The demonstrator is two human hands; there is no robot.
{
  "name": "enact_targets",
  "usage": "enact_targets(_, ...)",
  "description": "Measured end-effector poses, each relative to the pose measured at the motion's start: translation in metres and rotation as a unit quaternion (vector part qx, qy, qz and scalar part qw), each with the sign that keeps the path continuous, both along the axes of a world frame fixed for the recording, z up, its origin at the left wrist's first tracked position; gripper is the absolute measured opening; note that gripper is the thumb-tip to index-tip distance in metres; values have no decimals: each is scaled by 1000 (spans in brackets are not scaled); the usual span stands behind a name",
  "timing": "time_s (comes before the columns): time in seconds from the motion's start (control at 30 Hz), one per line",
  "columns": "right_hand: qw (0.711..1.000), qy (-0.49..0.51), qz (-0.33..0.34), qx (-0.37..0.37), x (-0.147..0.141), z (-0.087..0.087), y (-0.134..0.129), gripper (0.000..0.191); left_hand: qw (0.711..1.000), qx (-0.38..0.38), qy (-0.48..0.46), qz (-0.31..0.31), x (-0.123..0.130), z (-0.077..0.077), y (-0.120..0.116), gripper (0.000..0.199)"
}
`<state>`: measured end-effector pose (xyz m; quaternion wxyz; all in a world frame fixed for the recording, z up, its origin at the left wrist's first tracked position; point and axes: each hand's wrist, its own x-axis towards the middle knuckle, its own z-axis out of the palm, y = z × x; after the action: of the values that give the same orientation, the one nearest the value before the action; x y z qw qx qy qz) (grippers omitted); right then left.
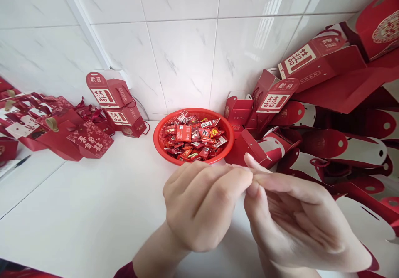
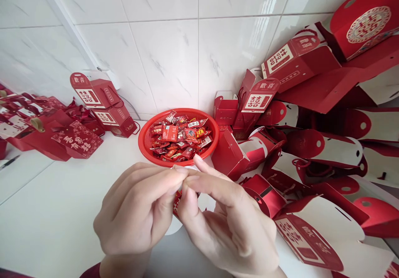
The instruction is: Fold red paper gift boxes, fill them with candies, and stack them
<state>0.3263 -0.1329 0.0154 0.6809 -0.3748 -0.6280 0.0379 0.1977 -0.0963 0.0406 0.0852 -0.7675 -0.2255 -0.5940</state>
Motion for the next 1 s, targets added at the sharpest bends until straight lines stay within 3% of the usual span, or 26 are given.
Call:
enact_targets(0.1, 999, 3, -49, 0, 0, 2, 0, 39, 998, 38, 29, 34, 1, 1, 1, 11)
enact_targets(0.27, 997, 16, -71, 5, -4, 3, 2, 36, 998, -24, -26, -46, 4, 0, 5, 9)
enact_targets(0.4, 995, 64, -68, 23, -8, -5, 4, 39, 995, -54, -50, -70, 6, -3, 5, 11)
enact_targets(0.5, 998, 37, -50, 34, -6, -6, 4, 41, 993, -62, -57, -79, 6, -3, 4, 12)
enact_targets(0.67, 999, -22, -34, 20, 1, -1, 2, 45, 997, -47, -45, -43, 3, -1, 3, 11)
enact_targets(0.83, 998, -10, -66, -13, 0, 0, 0, 37, 1000, 23, 11, 11, 1, 1, 5, 5)
enact_targets(1.0, 997, 23, -59, 37, -6, -2, 3, 39, 997, -32, -37, -62, 3, -1, 7, 10)
